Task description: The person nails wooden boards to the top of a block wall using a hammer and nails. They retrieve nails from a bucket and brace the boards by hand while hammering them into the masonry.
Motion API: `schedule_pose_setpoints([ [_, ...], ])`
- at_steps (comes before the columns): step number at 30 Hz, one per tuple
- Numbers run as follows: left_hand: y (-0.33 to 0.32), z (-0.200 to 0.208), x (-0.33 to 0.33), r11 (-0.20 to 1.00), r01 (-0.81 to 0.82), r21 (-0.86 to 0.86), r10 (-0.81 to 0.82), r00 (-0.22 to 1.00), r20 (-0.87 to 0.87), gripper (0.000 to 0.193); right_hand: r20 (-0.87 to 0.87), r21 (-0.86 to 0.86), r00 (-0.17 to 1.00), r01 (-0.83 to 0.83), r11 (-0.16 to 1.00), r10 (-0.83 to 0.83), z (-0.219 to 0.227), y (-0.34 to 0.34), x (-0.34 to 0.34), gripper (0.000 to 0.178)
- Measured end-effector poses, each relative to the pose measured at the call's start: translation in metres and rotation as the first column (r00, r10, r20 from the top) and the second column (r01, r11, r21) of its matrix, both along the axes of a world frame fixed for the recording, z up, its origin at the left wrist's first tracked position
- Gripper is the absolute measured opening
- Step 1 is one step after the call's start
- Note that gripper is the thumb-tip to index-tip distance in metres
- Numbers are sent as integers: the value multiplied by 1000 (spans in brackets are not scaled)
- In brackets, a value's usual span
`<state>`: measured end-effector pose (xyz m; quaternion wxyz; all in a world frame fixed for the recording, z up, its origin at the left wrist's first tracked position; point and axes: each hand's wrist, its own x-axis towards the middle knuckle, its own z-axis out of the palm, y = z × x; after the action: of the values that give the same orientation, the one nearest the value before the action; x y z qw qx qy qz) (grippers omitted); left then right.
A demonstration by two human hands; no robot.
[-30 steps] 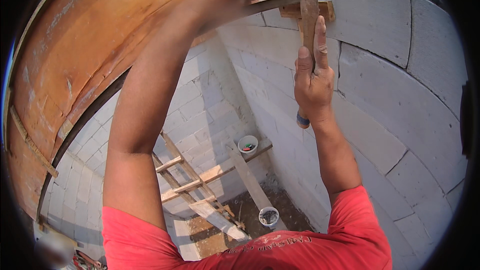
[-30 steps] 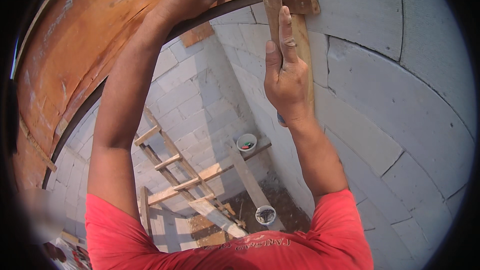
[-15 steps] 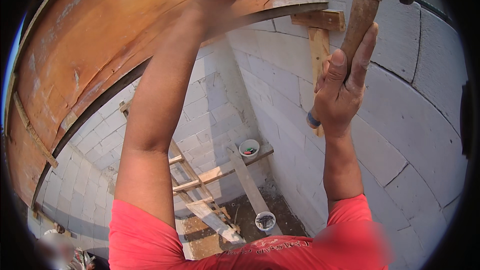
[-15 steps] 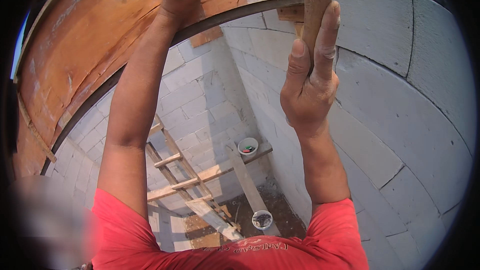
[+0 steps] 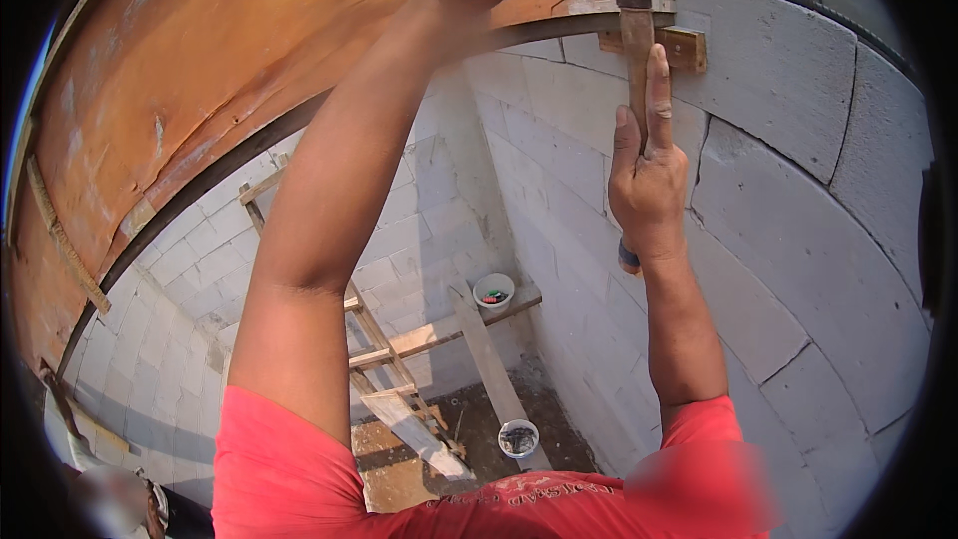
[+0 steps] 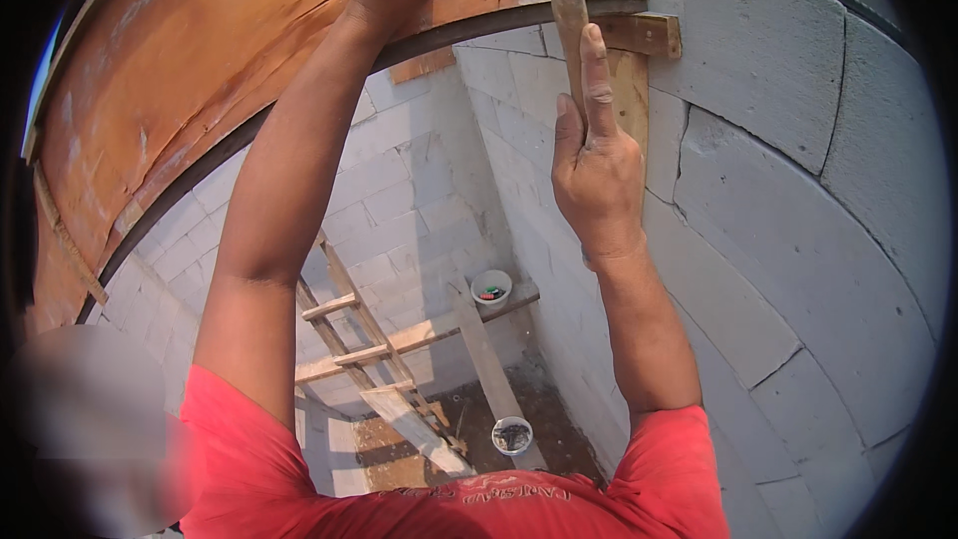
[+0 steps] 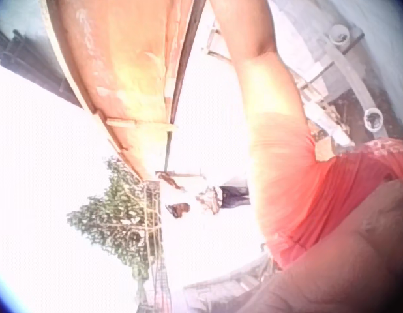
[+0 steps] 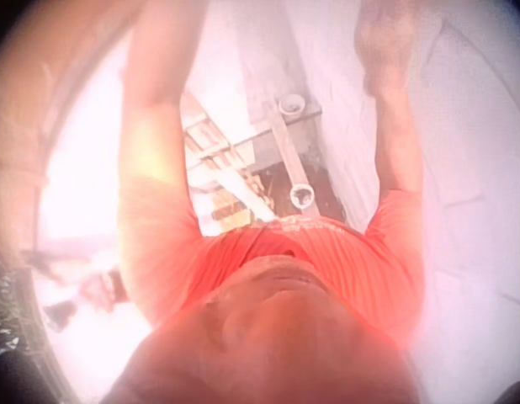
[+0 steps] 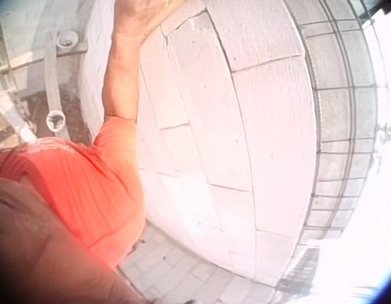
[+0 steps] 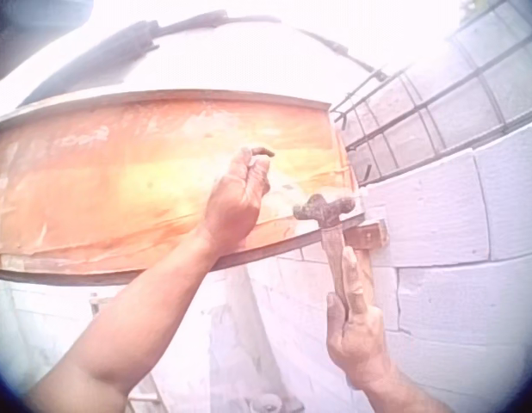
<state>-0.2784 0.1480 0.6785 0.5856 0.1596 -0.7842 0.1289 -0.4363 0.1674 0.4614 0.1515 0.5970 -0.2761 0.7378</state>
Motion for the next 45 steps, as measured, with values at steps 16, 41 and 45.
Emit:
schedule_pose_setpoints([
  [16,-5,-3,9,999,-39,30,40,999,-16,27,97,156,955,-292,944,279,0,17,11,69],
  [41,150,-510,108,9,996,89,565,68,-822,17,132,646,896,-403,648,424,-192,74,28,59],
  [45,224,-636,95,194,981,-28,738,-165,-655,23,188,969,838,-244,44,512,-283,145,53,37],
])
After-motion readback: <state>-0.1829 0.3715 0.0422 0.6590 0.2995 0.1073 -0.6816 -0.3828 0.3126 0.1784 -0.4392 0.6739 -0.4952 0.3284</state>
